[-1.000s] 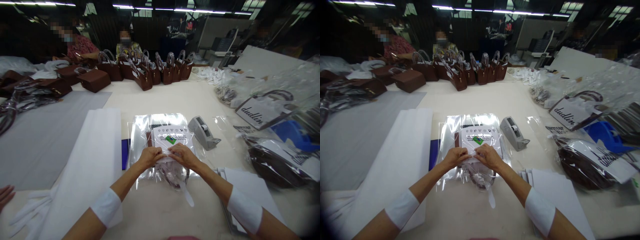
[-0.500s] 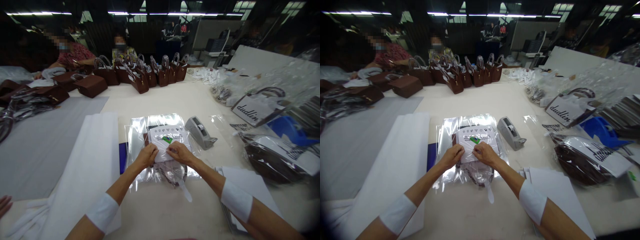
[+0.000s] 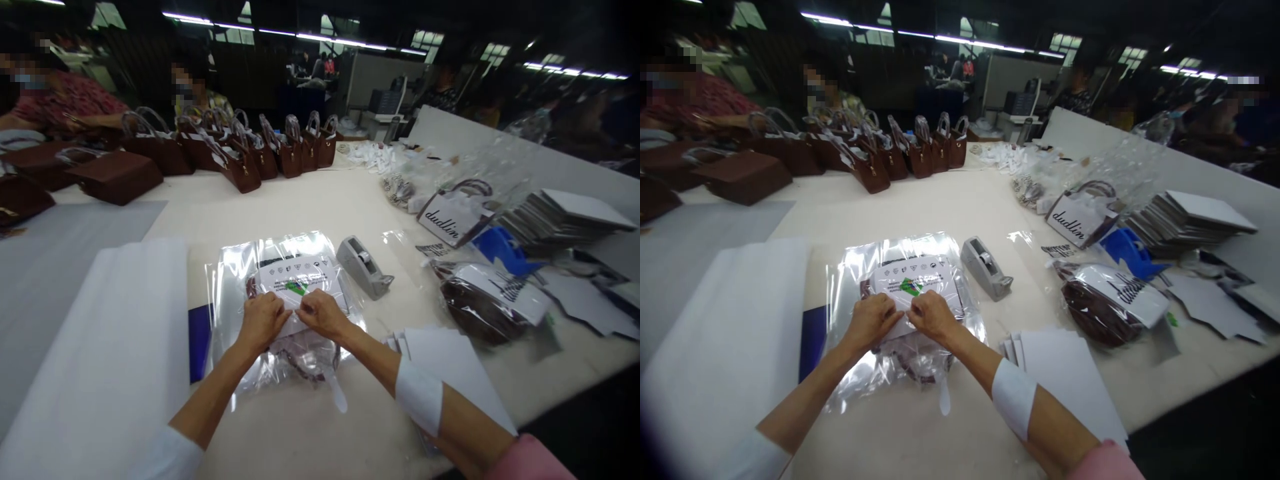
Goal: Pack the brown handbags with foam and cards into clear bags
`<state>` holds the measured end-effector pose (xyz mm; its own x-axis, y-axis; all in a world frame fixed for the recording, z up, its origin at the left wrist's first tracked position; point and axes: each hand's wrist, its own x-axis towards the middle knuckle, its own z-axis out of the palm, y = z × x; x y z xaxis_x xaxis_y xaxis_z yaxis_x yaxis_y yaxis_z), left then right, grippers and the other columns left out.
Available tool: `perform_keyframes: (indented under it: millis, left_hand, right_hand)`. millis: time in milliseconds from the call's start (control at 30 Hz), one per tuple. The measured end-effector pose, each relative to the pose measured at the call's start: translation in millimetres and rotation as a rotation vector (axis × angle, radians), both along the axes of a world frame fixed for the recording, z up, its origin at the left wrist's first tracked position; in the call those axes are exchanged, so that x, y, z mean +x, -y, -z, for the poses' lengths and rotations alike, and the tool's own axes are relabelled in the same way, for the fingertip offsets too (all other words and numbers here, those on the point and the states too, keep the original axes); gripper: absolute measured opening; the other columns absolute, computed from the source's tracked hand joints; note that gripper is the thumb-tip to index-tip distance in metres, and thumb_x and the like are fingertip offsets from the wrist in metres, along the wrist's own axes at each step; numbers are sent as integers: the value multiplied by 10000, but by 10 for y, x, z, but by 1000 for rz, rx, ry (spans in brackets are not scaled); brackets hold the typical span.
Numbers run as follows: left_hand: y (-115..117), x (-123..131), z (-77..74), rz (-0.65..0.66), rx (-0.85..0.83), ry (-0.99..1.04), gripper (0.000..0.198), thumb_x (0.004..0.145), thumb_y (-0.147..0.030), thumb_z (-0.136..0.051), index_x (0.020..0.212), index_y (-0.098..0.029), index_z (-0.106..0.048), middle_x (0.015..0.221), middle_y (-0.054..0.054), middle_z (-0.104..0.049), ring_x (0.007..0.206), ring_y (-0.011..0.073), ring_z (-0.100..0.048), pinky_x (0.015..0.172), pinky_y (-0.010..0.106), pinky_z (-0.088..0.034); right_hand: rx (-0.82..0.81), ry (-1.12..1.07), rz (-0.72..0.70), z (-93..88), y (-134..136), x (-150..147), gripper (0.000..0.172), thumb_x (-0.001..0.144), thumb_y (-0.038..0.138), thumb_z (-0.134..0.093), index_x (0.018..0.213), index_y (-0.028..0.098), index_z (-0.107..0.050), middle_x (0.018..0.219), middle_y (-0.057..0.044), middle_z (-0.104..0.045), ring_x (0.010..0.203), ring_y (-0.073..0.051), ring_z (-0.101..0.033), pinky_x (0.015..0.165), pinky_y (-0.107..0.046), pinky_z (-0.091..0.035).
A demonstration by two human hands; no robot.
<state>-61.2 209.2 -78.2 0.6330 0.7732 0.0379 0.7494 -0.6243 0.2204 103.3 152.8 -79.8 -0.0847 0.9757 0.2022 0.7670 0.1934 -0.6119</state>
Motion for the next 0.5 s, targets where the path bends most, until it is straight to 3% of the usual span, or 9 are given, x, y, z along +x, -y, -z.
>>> perform_keyframes:
  millis: [67, 167, 267, 367, 500]
  left_hand:
    - [-25, 48, -22, -25, -12, -33, 267, 813, -366, -486, 656, -164, -563, 746, 52, -557, 740, 206, -517, 631, 304, -310]
    - [-43, 82, -66, -41, -39, -69, 281, 802, -374, -486, 622, -169, -557, 729, 48, -562, 708, 207, -524, 601, 296, -300]
    - [-47, 88, -88, -57, -54, -86, 290, 804, -382, -479, 619, -172, -553, 731, 43, -569, 698, 201, -528, 603, 296, -300]
    - [-51, 91, -89, -60, -66, -94, 301, 810, -382, -468, 609, -171, -542, 718, 37, -568, 700, 193, -529, 608, 292, -299]
    - [-63, 91, -89, -65, -94, -90, 293, 801, -379, -477, 604, -170, -533, 704, 32, -567, 685, 187, -528, 601, 284, -299]
  right_hand:
    - [13, -40, 115, -32, 9, 179, 126, 781, 303, -573, 717, 197, -594, 772, -23, -624, 786, -155, -549, 740, -267, -425]
    - [-1, -111, 407, -110, 39, 797, 255, 879, 331, -397, 958, 171, -579, 985, -78, -611, 850, -165, -554, 767, -298, -434]
    - [-162, -182, 646, -126, 40, 1593, 277, 868, 328, -415, 963, 126, -578, 905, -85, -616, 683, -140, -563, 625, -278, -457]
    - [-406, -270, 737, -18, -21, 2137, 224, 857, 311, -495, 893, 108, -581, 766, -34, -600, 581, -91, -537, 540, -233, -453]
    - [-629, -393, 730, 149, -191, 2319, 212, 872, 316, -502, 920, 120, -566, 810, -10, -588, 633, -78, -554, 568, -227, -483]
